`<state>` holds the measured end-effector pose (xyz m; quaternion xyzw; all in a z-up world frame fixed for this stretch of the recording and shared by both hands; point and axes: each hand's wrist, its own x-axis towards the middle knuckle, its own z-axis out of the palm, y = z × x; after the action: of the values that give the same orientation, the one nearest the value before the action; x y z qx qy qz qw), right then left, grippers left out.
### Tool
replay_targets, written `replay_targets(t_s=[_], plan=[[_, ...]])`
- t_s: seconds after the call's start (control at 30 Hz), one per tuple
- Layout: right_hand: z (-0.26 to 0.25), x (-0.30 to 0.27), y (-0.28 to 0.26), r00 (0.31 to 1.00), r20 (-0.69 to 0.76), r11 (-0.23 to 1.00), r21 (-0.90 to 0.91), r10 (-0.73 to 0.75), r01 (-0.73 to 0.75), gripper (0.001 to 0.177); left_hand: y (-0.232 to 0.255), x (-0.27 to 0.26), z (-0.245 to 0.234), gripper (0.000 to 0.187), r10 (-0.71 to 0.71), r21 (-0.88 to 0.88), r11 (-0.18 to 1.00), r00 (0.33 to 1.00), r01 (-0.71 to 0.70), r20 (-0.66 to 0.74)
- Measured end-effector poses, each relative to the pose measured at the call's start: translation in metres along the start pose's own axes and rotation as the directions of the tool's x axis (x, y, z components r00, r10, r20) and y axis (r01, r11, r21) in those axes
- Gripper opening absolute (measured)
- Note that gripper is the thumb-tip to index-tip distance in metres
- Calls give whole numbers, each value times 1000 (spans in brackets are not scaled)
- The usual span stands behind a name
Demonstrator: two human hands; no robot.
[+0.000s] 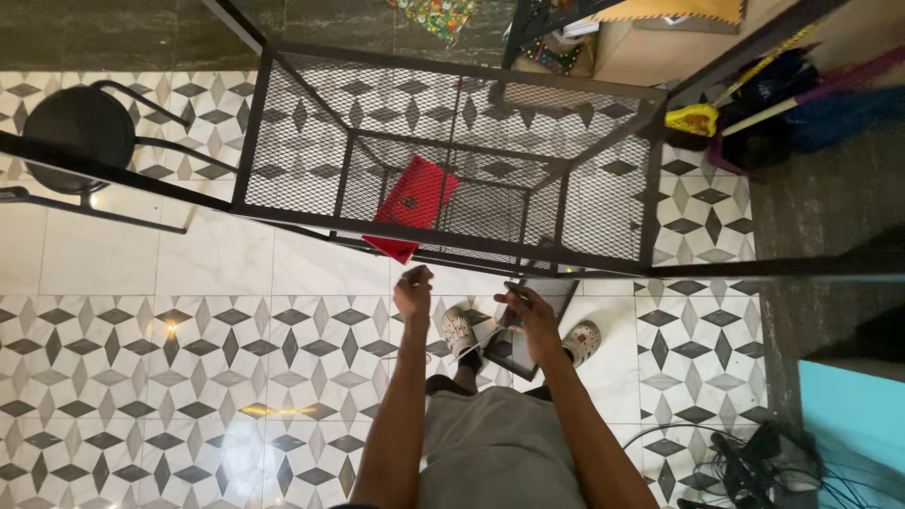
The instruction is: The person assembles a black metal mesh shelving unit using a screwdriver. They attach mesh panels to the frame, tighten screws at multiple joints, and place a red plastic bin on one of the shelves.
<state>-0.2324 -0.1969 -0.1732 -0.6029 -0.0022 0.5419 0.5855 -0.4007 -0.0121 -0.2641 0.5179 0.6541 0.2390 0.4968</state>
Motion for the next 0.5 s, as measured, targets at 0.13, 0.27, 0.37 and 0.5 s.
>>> replay_targets(t_s=[0.13, 0.27, 0.37, 0.5], plan=[[-13, -9, -13, 998, 13, 996, 68, -56, 55, 45, 1, -39, 20, 22, 49, -137, 990, 992, -34, 112], [-32, -31, -41, 981, 180, 996, -38, -72, 80, 47, 19, -66, 42, 22, 176, -283, 953, 955, -105, 239], [-52, -54, -72, 922, 345, 883, -358, -177, 304, 39, 48, -88, 57, 26, 109, -204, 978, 946, -46, 306], [-91, -87, -113, 913, 385, 842, -440, -138, 312, 36, 102, -135, 76, 31, 312, -394, 909, 846, -133, 433]])
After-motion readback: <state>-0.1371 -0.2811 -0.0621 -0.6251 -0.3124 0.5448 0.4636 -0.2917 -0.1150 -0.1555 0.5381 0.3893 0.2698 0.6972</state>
